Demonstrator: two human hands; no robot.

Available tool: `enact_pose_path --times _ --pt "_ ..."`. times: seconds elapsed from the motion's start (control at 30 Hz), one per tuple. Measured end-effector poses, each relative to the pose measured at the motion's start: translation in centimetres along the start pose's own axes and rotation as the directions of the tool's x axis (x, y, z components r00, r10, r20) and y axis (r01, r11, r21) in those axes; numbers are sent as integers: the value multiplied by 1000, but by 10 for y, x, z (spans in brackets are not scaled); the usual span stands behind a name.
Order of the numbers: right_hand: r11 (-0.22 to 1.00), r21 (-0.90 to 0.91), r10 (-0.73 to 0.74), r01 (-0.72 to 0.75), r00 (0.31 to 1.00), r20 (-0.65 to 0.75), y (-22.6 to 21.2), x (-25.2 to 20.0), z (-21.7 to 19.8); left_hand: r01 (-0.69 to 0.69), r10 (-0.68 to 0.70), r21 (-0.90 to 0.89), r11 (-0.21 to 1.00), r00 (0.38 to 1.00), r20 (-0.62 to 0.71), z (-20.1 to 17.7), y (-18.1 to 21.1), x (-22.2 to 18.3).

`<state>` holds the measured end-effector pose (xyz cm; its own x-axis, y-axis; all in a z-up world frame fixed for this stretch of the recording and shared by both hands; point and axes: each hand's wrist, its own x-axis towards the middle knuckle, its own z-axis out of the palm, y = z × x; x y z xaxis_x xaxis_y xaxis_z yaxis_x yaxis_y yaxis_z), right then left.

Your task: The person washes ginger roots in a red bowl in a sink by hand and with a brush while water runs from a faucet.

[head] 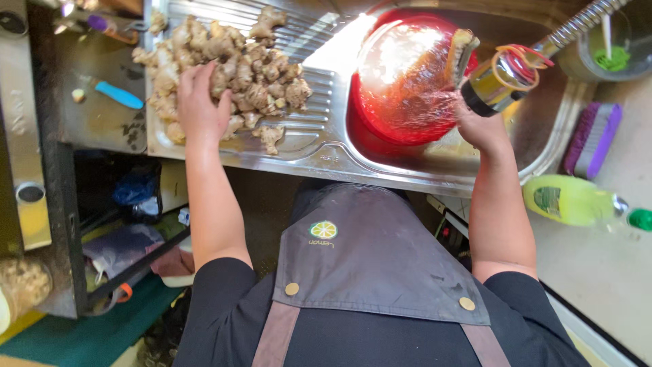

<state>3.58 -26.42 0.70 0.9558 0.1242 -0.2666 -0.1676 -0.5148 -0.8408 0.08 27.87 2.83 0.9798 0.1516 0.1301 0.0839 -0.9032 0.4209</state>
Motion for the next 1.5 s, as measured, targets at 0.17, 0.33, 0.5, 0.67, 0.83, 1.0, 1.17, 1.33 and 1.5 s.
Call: enact_pose_path --times 0.17,0.33,0.5,0.67,0.83,1.0,1.17,1.33,1.5 --pt "1000 -19 20 -24 986 -165 89 -9 -26 36 -38 45 998 998 51 -6 -2 9" --pt "905 -380 111 -188 970 -216 190 -4 -28 -137 134 -57 989 989 -63 -4 15 20" --pt "841 -404 345 -360 932 -110 213 6 -19 -216 216 -142 966 976 -22 21 56 15" --pt "939 -193 265 -284 957 -121 213 17 -28 -312 337 -345 885 941 14 43 119 -9" --pt "939 337 148 -64 962 -230 140 0 -38 -88 275 -516 852 915 296 89 173 -37" --pt "724 689 -50 -21 995 83 31 -11 -5 400 376 -836 377 758 532 182 240 -49" --pt "815 574 -122 -75 947 296 -6 -7 2 481 425 -862 161 755 500 210 277 -40" --pt "837 547 -182 -5 940 288 -3 -8 -2 493 351 -865 93 797 492 193 280 -43" --pt "965 129 -242 228 964 106 1 -10 -14 449 226 -882 144 852 471 188 265 -44"
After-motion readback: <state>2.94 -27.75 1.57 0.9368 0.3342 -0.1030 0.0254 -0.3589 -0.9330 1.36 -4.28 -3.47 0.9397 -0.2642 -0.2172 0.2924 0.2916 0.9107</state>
